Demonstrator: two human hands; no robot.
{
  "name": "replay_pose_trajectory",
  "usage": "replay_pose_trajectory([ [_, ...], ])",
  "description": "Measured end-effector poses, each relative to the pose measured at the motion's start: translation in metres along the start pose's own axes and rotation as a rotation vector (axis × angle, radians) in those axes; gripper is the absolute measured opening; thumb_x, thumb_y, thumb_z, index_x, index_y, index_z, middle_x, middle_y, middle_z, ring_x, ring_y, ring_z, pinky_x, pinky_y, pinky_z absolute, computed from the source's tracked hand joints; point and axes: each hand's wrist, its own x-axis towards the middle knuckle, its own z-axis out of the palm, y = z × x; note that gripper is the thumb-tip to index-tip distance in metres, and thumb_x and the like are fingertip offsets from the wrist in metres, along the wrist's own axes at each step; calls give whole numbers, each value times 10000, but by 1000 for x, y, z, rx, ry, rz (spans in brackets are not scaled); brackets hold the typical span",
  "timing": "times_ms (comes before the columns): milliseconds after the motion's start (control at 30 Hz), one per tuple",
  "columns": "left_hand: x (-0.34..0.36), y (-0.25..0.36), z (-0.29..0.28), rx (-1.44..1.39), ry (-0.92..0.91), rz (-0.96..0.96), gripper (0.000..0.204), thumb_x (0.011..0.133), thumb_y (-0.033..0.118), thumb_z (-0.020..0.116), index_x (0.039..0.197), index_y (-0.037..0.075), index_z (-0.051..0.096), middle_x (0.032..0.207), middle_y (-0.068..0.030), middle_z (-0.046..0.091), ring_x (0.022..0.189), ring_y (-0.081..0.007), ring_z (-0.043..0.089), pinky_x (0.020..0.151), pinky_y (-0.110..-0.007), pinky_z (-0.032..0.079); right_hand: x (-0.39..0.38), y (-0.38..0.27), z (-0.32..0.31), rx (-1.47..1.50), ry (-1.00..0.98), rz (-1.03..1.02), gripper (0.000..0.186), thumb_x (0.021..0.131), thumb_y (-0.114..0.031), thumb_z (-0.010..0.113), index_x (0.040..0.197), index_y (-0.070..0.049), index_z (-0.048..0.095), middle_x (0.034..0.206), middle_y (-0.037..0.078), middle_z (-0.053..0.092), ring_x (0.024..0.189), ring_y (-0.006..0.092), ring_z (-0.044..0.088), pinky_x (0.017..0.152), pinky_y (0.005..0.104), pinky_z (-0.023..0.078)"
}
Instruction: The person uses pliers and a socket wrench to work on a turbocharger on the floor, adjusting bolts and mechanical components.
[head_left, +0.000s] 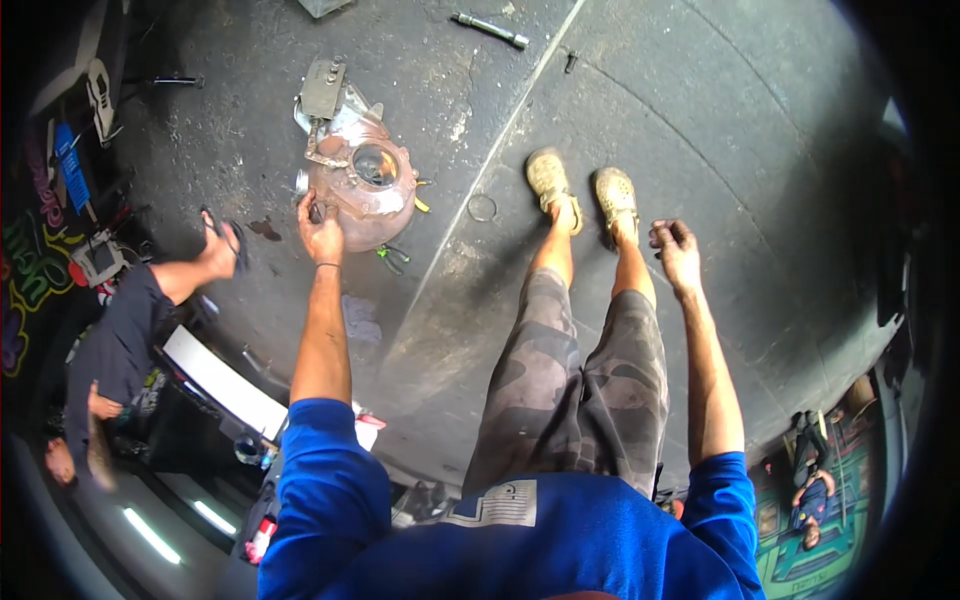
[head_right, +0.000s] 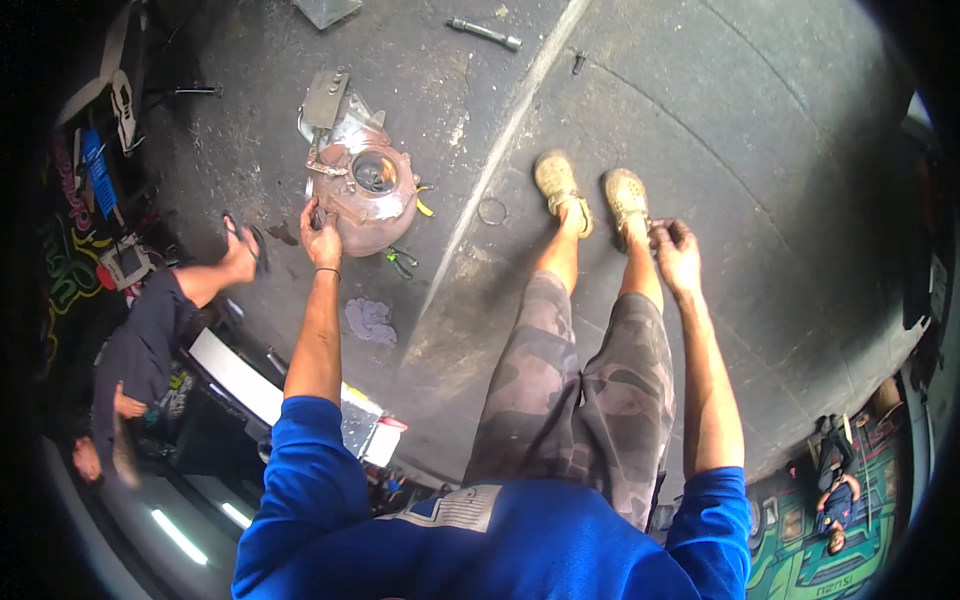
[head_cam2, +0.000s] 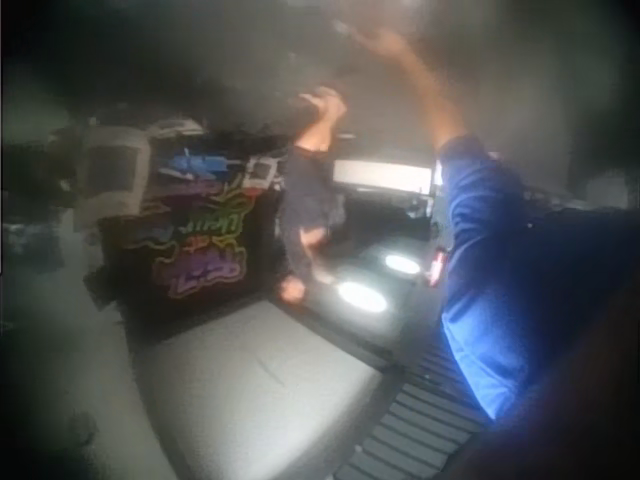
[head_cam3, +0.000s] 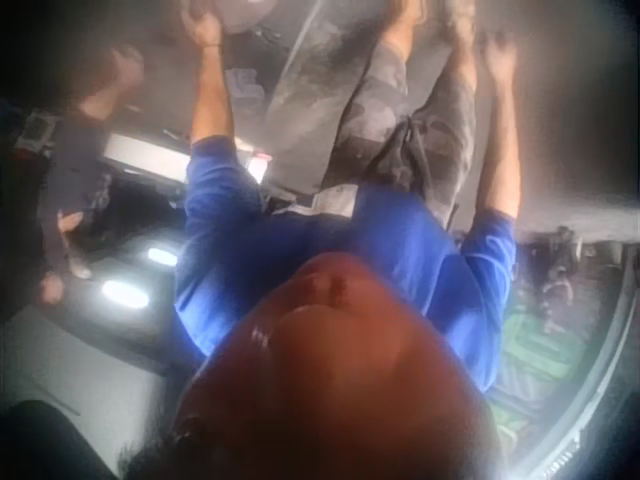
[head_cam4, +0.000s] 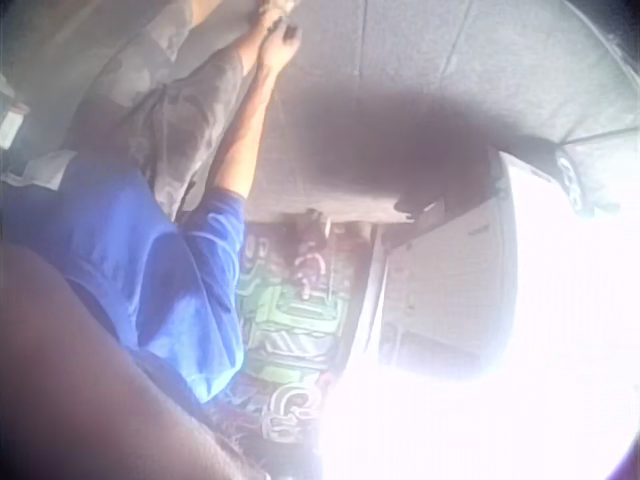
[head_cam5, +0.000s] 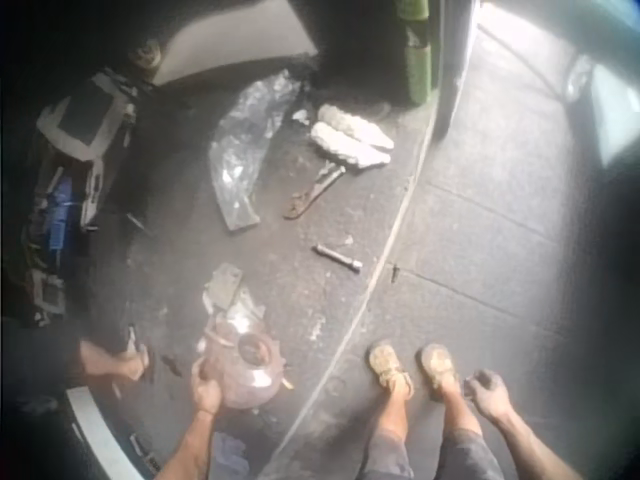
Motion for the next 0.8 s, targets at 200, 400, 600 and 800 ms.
replay_pose_trajectory([
  [200,10,-18,-24,302,62,60,448,843,220,800,1275,194,683,1313,-56,655,1266,-302,569,1081,-469,433,-24,11,60,-105,-114,-10,209,991,-184,633,1040,10,693,871,79,719,763,140,651,735,317,533],
  [400,1,9,-16,387,38,-106,379,854,312,775,1220,311,678,1323,-8,630,1337,-310,498,1060,-620,387,-47,17,99,-198,-160,12,226,989,-212,620,1070,-20,708,919,86,743,793,161,680,773,336,547],
  [600,-4,6,-36,505,25,-106,366,865,314,742,1204,272,611,1317,-32,604,1338,-324,484,1073,-591,372,-75,-24,143,-491,-172,42,404,951,-332,630,1203,-21,688,1053,177,753,1026,302,717,919,421,533],
  [800,0,37,-21,452,63,-77,328,869,332,709,1167,279,584,1281,-40,588,1329,-311,477,1083,-583,349,-50,-29,137,-488,11,-87,294,981,-249,616,1070,14,713,895,91,756,779,162,710,713,330,554],
])
